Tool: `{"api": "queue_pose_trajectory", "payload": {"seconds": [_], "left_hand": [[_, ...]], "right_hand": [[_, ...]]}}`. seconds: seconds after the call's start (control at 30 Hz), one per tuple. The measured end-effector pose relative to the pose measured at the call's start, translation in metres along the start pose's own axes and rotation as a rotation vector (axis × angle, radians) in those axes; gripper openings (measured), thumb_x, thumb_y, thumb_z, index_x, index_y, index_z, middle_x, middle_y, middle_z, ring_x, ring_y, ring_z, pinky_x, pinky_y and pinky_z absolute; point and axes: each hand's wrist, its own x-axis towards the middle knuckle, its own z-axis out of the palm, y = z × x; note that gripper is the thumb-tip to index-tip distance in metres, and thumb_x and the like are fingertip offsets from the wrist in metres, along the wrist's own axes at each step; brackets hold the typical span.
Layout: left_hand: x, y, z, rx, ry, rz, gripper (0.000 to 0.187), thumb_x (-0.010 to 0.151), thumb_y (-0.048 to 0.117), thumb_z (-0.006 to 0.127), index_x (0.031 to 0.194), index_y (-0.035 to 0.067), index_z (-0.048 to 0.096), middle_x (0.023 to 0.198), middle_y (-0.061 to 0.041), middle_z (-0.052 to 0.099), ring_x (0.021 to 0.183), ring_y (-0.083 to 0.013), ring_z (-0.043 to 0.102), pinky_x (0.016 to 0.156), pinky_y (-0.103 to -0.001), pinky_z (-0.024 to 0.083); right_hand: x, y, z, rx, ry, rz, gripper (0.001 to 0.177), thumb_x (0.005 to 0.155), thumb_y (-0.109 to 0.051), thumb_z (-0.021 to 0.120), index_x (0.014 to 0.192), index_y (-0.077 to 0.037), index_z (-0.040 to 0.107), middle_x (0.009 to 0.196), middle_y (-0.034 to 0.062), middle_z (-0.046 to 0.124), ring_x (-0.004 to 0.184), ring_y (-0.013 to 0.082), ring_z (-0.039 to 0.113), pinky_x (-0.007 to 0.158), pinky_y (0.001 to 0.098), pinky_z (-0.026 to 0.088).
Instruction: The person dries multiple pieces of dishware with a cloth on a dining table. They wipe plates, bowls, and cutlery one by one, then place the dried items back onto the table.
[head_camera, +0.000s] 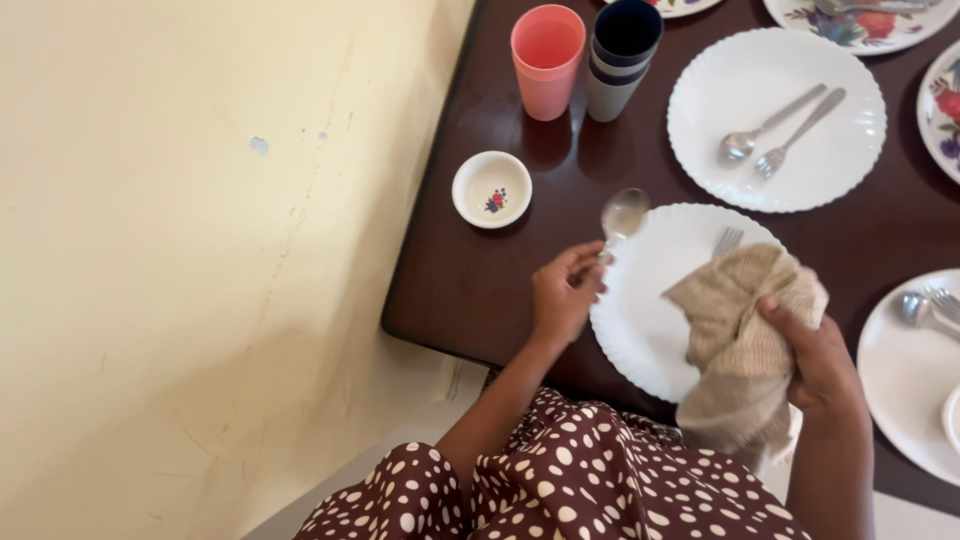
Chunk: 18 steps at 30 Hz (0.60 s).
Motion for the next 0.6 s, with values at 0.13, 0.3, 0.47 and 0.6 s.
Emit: {"api": "queue_pose_trajectory", "payload": {"seconds": [0.13, 0.3, 0.47, 0.6], "left_hand": [[-0.03, 0.028, 0.022, -0.11, -0.22, -0.004, 0.028, 0.1, 0.007, 0.065, 0.127, 0.002, 0.069, 0.11, -0.01, 0.078, 0.076, -0.0092, 0.073, 0.061, -0.022, 0.059], [-0.044, 0.042, 0.05, 0.03, -0.398, 0.166, 0.029, 0.098, 0.003, 0.068, 0.127, 0.002, 0.07, 0.109, -0.012, 0.078, 0.074, -0.0085, 0.07, 0.062, -0.021, 0.057], [-0.053, 0.05, 0.066, 0.213, -0.559, 0.252, 0.033, 0.094, 0.0, 0.063, 0.126, 0.003, 0.07, 0.105, -0.013, 0.077, 0.057, -0.0108, 0.067, 0.048, -0.024, 0.052], [-0.062, 0.05, 0.074, 0.286, -0.653, 0.429, 0.036, 0.093, -0.003, 0.064, 0.128, 0.003, 0.071, 0.094, -0.014, 0.078, 0.062, -0.0156, 0.069, 0.058, -0.028, 0.054]], "right_hand": [[0.001, 0.011, 0.002, 0.216, 0.047, -0.075, 0.065, 0.092, -0.03, 0.075, 0.143, 0.001, 0.05, 0.127, 0.0177, 0.065, 0.115, 0.0317, 0.068, 0.095, 0.0472, 0.059], [-0.01, 0.022, -0.002, 0.543, -0.191, -0.23, 0.064, 0.097, -0.032, 0.076, 0.144, 0.003, 0.05, 0.133, 0.0176, 0.066, 0.126, 0.0308, 0.065, 0.106, 0.0459, 0.057], [-0.024, 0.026, -0.015, 0.39, -0.114, -0.247, 0.057, 0.089, -0.013, 0.08, 0.14, -0.006, 0.055, 0.129, 0.0099, 0.068, 0.125, 0.0255, 0.064, 0.106, 0.0408, 0.059], [-0.031, 0.028, -0.022, 0.265, 0.001, -0.388, 0.056, 0.083, 0.005, 0.078, 0.135, -0.002, 0.055, 0.123, 0.0129, 0.068, 0.116, 0.0267, 0.068, 0.097, 0.041, 0.061]]}}
